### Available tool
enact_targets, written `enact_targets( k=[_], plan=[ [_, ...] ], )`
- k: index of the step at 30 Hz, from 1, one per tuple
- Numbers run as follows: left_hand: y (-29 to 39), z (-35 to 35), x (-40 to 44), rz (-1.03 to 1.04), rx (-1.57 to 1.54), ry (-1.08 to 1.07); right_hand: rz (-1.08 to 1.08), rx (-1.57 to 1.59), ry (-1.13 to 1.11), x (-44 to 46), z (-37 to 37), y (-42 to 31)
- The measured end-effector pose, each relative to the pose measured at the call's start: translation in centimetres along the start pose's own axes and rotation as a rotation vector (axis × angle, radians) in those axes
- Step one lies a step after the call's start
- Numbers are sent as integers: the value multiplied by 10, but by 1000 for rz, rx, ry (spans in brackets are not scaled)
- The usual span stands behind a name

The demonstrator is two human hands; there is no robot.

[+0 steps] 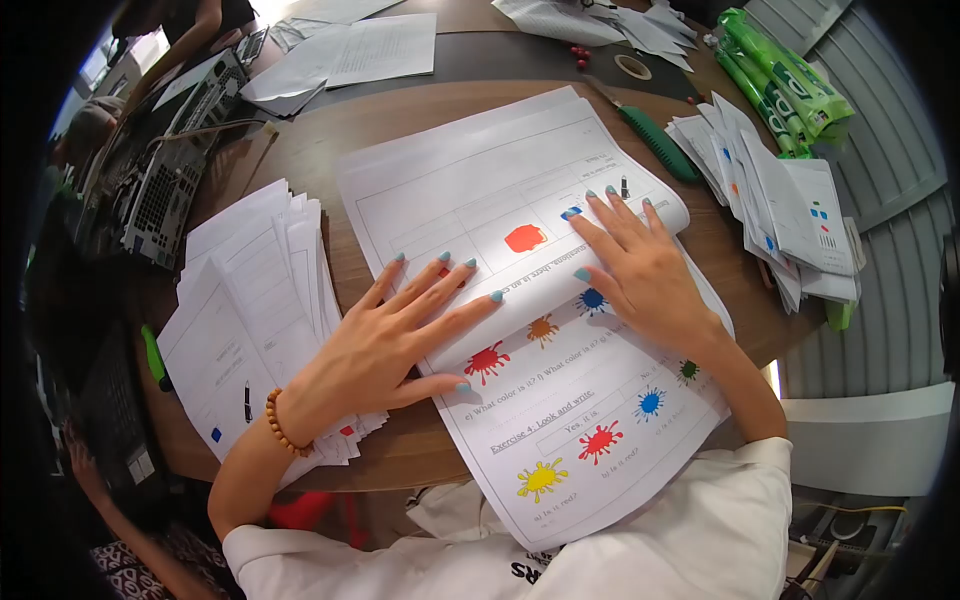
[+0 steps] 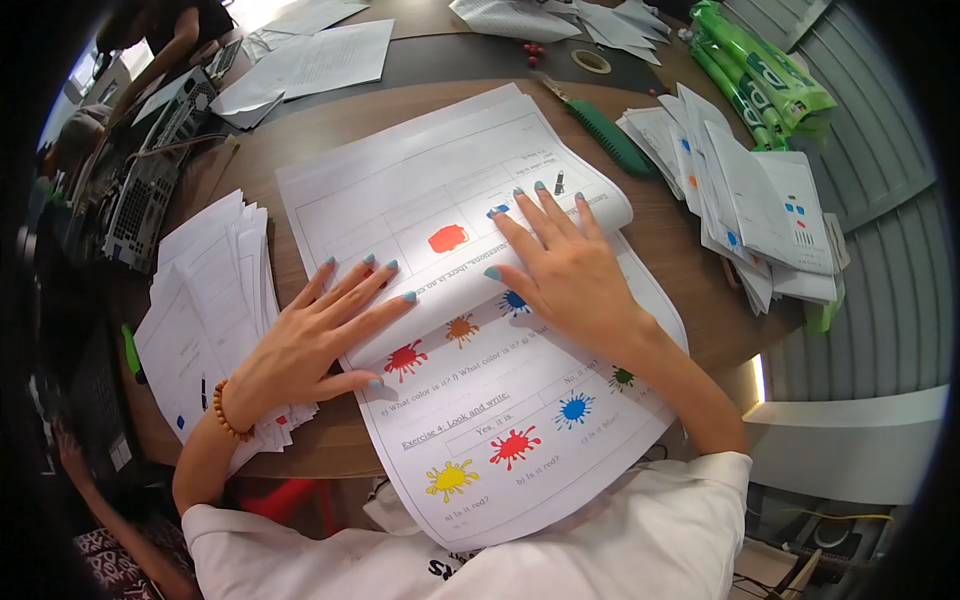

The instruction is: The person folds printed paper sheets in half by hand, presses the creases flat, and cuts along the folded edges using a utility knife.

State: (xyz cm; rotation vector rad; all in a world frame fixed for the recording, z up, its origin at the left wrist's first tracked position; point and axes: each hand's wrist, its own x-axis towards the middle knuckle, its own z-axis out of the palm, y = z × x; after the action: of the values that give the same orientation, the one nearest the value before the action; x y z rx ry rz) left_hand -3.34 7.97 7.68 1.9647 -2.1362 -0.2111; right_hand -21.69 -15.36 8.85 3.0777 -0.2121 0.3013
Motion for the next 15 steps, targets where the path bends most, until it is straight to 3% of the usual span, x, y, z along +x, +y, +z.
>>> enact_targets(
  k=[15],
  plan=[
    [-1,0,-1,-65,-5,-2,57,29,-67,-7,6,-5]
  ],
)
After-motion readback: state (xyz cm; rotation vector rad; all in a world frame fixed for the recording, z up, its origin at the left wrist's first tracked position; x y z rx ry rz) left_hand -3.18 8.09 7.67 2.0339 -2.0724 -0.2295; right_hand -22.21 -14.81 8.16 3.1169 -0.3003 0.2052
